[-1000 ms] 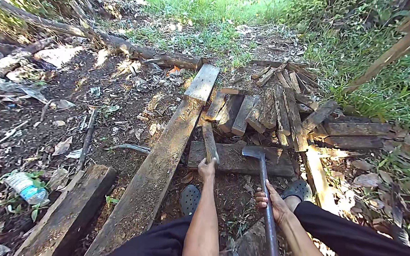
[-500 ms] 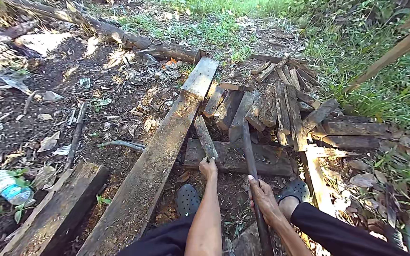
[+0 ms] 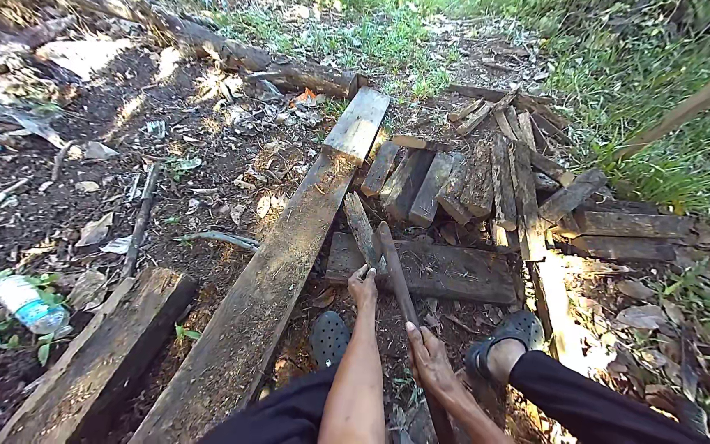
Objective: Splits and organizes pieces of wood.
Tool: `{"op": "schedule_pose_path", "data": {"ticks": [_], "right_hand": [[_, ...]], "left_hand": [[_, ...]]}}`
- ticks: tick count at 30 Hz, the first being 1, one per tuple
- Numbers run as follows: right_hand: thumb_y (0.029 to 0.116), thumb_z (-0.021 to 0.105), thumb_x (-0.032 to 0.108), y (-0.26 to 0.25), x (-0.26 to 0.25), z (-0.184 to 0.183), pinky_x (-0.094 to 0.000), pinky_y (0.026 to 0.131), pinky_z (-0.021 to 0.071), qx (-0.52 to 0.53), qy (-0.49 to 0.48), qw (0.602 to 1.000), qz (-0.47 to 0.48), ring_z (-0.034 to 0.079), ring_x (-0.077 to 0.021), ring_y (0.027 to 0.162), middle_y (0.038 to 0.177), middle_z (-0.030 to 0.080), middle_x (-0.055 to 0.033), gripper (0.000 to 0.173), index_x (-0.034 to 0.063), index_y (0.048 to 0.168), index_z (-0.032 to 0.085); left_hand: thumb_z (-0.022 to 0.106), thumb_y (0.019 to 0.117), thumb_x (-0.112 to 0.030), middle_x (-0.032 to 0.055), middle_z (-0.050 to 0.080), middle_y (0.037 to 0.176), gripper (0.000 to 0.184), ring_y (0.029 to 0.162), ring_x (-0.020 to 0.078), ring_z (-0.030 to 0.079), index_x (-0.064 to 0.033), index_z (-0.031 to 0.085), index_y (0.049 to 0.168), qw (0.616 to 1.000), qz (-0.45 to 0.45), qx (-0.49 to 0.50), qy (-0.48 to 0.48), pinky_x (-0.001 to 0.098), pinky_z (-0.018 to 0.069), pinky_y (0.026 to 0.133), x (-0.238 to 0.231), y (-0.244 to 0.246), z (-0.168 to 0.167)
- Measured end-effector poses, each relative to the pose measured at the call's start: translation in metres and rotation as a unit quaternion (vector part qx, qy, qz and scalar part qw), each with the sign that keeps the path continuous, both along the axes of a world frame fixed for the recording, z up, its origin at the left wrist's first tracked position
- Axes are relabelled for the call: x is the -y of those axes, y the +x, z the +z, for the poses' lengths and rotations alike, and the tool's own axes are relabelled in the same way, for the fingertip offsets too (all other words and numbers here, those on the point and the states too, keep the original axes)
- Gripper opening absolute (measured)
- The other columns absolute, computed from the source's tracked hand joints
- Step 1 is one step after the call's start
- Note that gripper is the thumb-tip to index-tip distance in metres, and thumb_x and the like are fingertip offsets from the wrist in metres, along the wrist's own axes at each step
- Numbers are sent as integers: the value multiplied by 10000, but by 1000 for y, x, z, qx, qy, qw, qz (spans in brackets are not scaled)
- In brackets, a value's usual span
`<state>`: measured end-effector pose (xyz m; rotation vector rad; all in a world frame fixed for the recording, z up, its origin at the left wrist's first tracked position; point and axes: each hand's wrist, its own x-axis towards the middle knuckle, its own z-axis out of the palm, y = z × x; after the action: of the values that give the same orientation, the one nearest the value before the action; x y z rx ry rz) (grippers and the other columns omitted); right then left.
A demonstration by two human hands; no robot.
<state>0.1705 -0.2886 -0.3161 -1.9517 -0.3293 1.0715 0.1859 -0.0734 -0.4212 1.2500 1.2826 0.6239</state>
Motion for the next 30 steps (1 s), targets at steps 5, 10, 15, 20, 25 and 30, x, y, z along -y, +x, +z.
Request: {"op": "schedule_pose_path", "data": {"ticks": [5, 10, 15, 20, 25, 30], "right_hand": [[1027, 343, 675, 10, 2, -16, -439, 553, 565, 86, -42, 995, 37, 614, -231, 542, 692, 607, -82, 666, 72, 1082, 619], [1048, 320, 654, 9, -1, 3, -418, 490, 558, 26, -25, 999, 11, 589, -231, 487, 669, 595, -89, 655, 62, 1077, 599], [1070, 291, 614, 8, -9, 75, -380, 430, 545, 38, 86, 995, -20, 569, -204, 445, 638, 578, -65, 633, 53, 1098, 584], [1032, 327, 682, 15, -31, 172, -345, 382, 531, 172, 345, 921, -52, 547, -151, 422, 605, 568, -8, 719, 15, 1089, 589], [993, 374, 722, 48, -69, 275, -374, 383, 547, 304, 566, 764, -57, 578, -160, 427, 585, 586, 10, 617, 149, 1030, 600], [1027, 261, 701, 78, -99, 297, -357, 438, 567, 355, 640, 681, -16, 602, -193, 486, 671, 594, -32, 635, 127, 1065, 528]], "left_hand": [[735, 955, -146, 112, 753, 1178, 265, 1097, 210, 707, -53, 755, 1202, 999, -26, -27, 20, 443, 537, 1001, -2, -1, 9], [713, 986, -257, 180, 732, 1156, 370, 1037, 283, 703, -7, 704, 1258, 998, 45, -40, 5, 492, 553, 926, -15, -25, 34], [664, 1014, -198, 232, 685, 1131, 353, 911, 317, 686, 23, 649, 1289, 985, 152, 39, -70, 485, 587, 769, -25, -47, 48], [592, 1060, -248, 221, 691, 1077, 340, 870, 315, 688, 29, 652, 1249, 979, 171, 62, -87, 480, 590, 742, -17, -52, 51], [566, 1076, -260, 220, 688, 1084, 358, 858, 308, 687, 32, 634, 1271, 976, 182, 71, -92, 472, 589, 729, -6, -42, 51], [541, 1085, -254, 209, 699, 1068, 339, 874, 312, 703, 27, 653, 1239, 973, 212, 44, -82, 490, 600, 764, -2, -37, 33]]}}
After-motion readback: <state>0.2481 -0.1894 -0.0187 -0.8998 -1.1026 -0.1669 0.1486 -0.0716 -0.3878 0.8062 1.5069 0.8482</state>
